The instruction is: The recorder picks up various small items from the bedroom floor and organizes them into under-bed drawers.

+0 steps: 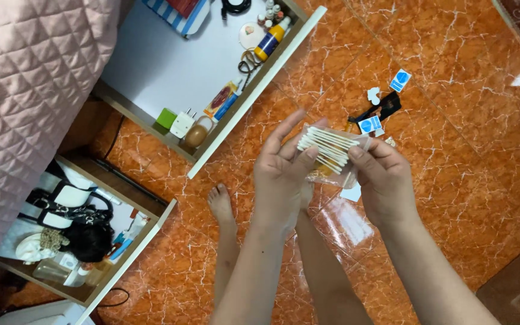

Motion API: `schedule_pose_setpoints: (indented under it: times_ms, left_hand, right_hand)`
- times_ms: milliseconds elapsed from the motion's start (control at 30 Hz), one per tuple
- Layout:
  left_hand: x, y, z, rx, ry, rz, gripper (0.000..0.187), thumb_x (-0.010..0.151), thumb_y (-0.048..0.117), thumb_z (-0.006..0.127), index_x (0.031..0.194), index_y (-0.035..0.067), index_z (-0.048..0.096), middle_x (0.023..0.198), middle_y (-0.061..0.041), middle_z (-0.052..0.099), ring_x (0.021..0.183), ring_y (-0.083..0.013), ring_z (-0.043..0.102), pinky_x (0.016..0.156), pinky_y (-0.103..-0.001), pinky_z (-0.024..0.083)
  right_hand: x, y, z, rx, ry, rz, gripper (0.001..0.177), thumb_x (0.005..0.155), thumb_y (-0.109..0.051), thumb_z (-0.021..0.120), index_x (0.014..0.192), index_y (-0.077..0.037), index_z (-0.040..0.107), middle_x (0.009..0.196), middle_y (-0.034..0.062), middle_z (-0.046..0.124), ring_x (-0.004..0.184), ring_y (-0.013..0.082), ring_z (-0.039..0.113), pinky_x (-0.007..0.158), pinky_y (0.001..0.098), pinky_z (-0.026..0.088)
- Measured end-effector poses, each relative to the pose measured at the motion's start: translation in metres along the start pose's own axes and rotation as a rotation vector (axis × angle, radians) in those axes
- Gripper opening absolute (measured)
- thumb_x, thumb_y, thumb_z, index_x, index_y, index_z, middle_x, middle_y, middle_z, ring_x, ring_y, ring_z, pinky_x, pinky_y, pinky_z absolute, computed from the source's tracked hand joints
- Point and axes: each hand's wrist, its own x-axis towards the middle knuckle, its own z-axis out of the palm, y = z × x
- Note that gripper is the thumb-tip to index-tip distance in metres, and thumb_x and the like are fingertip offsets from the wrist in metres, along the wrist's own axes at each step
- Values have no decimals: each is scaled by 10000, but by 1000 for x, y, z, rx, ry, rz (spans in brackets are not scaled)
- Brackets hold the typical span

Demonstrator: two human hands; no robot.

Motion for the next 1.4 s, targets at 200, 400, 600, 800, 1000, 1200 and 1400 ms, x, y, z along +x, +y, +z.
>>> schedule_pose_setpoints:
  times_ms: [200, 400, 600, 800, 1000, 1200, 1400]
  left_hand:
    - [-20, 53, -22, -75, 121, -42, 569, 928, -33, 626, 1470, 25, 461, 1384, -192, 649, 1181, -207, 663, 950, -336, 574]
    - [-63, 143, -25, -115, 64, 119, 537, 935, -55, 634, 1449, -14, 482, 1391, -201, 644, 1221, -234, 650, 1017, -362, 550]
    - [-139, 244, 27, -77, -11, 255, 540, 927, -58, 622, 1444, -15, 474, 1443, -236, 609, 1287, -251, 617, 1076, -360, 522]
    - [-248, 310, 103, -155, -153, 471, 511, 929, -58, 645, 1413, -64, 481, 1359, -198, 641, 1246, -237, 627, 1100, -367, 503]
    - [-384, 361, 170, 13, -192, 564, 362, 943, 27, 698, 1281, -82, 622, 1156, -149, 721, 1043, -184, 678, 960, -336, 551]
    - [-495, 389, 201, 45, -245, 723, 232, 921, 36, 723, 1120, -71, 670, 1012, -126, 757, 896, -149, 720, 824, -332, 612]
    - [-547, 397, 200, -9, -259, 748, 165, 921, 27, 729, 1049, -60, 672, 962, -124, 763, 856, -143, 719, 817, -329, 619]
  right_hand:
    - [-16, -14, 58, 159, -69, 63, 291, 991, -157, 593, 1211, 20, 664, 1124, 90, 730, 1032, 155, 694, 937, 327, 560]
    - [-55, -61, 125, 207, -272, -50, 302, 991, -149, 610, 1196, 57, 692, 1186, 131, 731, 1095, 202, 692, 996, 351, 544]
    - [-117, -127, 161, 143, -375, -218, 251, 1066, -104, 650, 1216, 93, 690, 1107, 150, 715, 988, 223, 680, 901, 377, 538]
    - [-234, -245, 201, 213, -391, -269, 253, 1001, -111, 628, 1166, 70, 690, 1120, 158, 743, 933, 217, 694, 821, 389, 559]
    - [-357, -324, 203, 275, -451, -430, 218, 1008, -84, 622, 1161, 63, 668, 1117, 155, 717, 1034, 232, 694, 950, 411, 554]
    - [-448, -373, 203, 263, -595, -524, 202, 1008, -69, 612, 1111, 91, 676, 1067, 178, 726, 984, 253, 702, 923, 430, 563]
    - [-499, -390, 213, 198, -695, -588, 215, 1029, -85, 604, 1085, 110, 676, 1026, 204, 728, 912, 244, 720, 832, 411, 600]
